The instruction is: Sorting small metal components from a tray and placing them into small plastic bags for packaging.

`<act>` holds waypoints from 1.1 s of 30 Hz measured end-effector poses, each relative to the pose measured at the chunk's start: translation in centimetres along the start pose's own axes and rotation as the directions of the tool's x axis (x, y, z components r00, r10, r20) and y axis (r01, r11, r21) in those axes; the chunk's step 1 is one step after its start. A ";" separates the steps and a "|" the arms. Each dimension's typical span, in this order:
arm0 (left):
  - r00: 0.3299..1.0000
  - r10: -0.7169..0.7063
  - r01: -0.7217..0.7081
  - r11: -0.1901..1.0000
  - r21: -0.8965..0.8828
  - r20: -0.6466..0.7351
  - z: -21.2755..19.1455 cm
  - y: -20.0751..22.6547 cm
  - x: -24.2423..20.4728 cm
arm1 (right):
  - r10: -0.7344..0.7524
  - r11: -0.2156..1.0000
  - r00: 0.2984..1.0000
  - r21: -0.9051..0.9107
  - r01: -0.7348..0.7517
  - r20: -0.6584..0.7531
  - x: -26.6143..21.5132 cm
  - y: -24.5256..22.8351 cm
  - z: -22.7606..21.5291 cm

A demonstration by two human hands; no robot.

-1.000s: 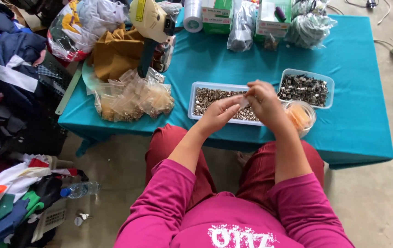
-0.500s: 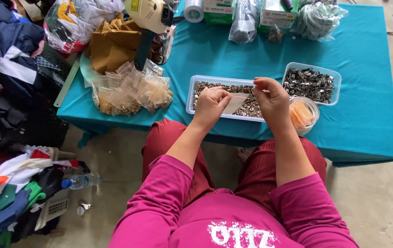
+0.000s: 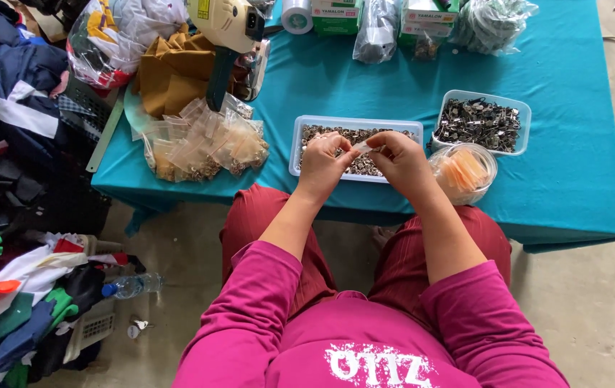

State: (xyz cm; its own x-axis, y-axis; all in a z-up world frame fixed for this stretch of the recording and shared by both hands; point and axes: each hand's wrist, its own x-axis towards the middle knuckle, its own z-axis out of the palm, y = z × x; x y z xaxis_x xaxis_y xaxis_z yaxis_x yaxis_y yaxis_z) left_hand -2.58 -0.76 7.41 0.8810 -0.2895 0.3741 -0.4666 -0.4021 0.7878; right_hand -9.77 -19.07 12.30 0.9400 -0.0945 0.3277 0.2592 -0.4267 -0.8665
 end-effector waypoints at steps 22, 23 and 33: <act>0.896 -0.113 0.286 0.886 -0.364 0.428 -1.9 1.2 -0.4 | 0.402 0.874 0.883 0.186 -0.449 0.242 0.0 0.0 0.3; 0.829 -0.126 0.420 0.784 -0.457 0.545 -1.6 0.4 -0.3 | 0.378 0.874 0.889 0.218 -0.435 0.258 0.1 0.0 0.0; 0.598 -0.118 0.677 0.603 -0.421 0.793 -3.4 1.6 0.3 | 0.276 0.795 0.832 0.371 -0.479 0.482 -0.5 -0.7 -1.9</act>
State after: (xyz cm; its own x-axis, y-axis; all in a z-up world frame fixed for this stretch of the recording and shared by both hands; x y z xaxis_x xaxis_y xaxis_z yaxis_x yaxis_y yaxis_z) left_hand -2.77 1.45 10.50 0.5205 -0.8141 -0.2574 0.3482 -0.0728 0.9346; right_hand -10.82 -20.46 13.48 0.9601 0.2370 -0.1481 -0.1620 0.0399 -0.9860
